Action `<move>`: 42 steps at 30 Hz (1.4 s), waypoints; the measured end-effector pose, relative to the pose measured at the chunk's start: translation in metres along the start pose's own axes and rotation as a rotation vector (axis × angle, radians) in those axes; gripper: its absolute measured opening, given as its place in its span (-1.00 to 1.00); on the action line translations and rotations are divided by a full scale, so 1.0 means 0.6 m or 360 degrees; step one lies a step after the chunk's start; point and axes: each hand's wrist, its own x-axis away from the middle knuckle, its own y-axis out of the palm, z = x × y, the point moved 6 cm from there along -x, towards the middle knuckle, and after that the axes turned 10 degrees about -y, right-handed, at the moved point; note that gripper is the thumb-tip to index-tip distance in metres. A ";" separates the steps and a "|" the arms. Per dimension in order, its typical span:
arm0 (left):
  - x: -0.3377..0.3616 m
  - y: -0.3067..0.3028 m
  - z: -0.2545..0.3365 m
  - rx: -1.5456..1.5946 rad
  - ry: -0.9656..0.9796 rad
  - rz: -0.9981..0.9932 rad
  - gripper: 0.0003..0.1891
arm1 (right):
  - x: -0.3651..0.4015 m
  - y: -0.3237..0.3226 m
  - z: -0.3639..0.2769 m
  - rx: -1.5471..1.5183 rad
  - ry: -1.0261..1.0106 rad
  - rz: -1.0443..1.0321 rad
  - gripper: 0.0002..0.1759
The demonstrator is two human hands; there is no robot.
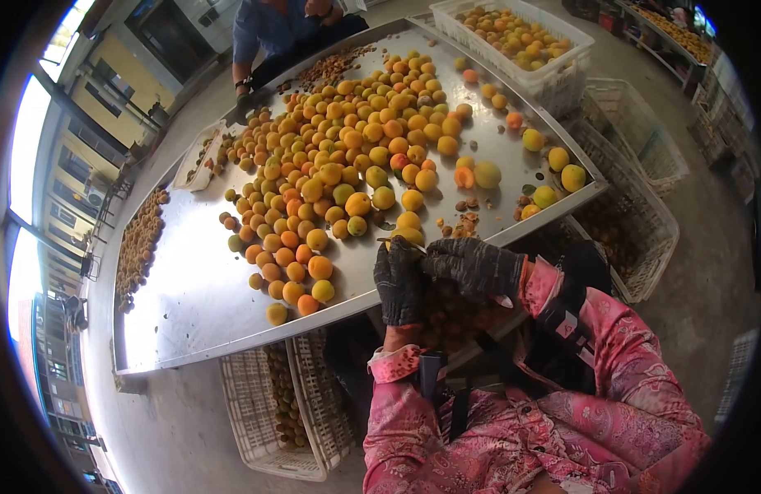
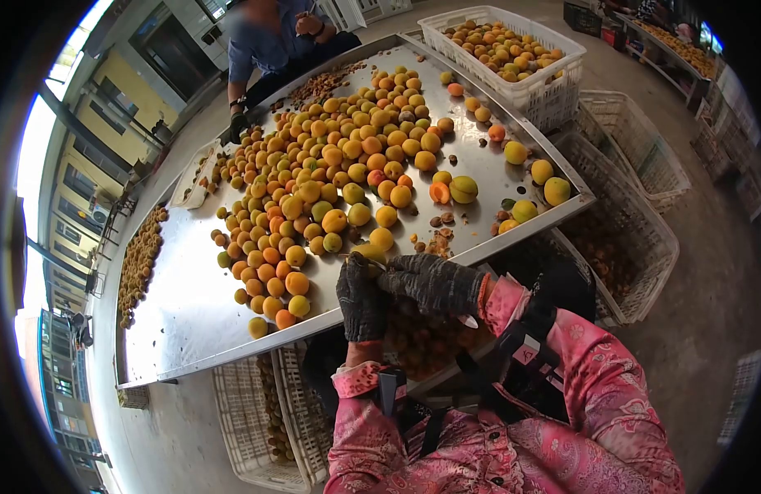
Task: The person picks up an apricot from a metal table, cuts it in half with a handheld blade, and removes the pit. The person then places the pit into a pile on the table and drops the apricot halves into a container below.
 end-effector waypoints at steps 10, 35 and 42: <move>-0.024 0.001 -0.006 0.0189 -0.0087 0.0315 -0.61 | -0.003 -0.008 -0.053 0.0962 -0.0011 0.0303 -0.75; -0.006 -0.007 0.013 0.0270 -0.0341 0.0109 -0.63 | -0.007 0.003 0.012 -0.0059 0.0086 0.0217 -0.67; -0.027 -0.003 0.000 0.0452 -0.0306 0.0262 -0.66 | -0.005 -0.002 -0.029 0.0526 0.0154 0.0388 -0.63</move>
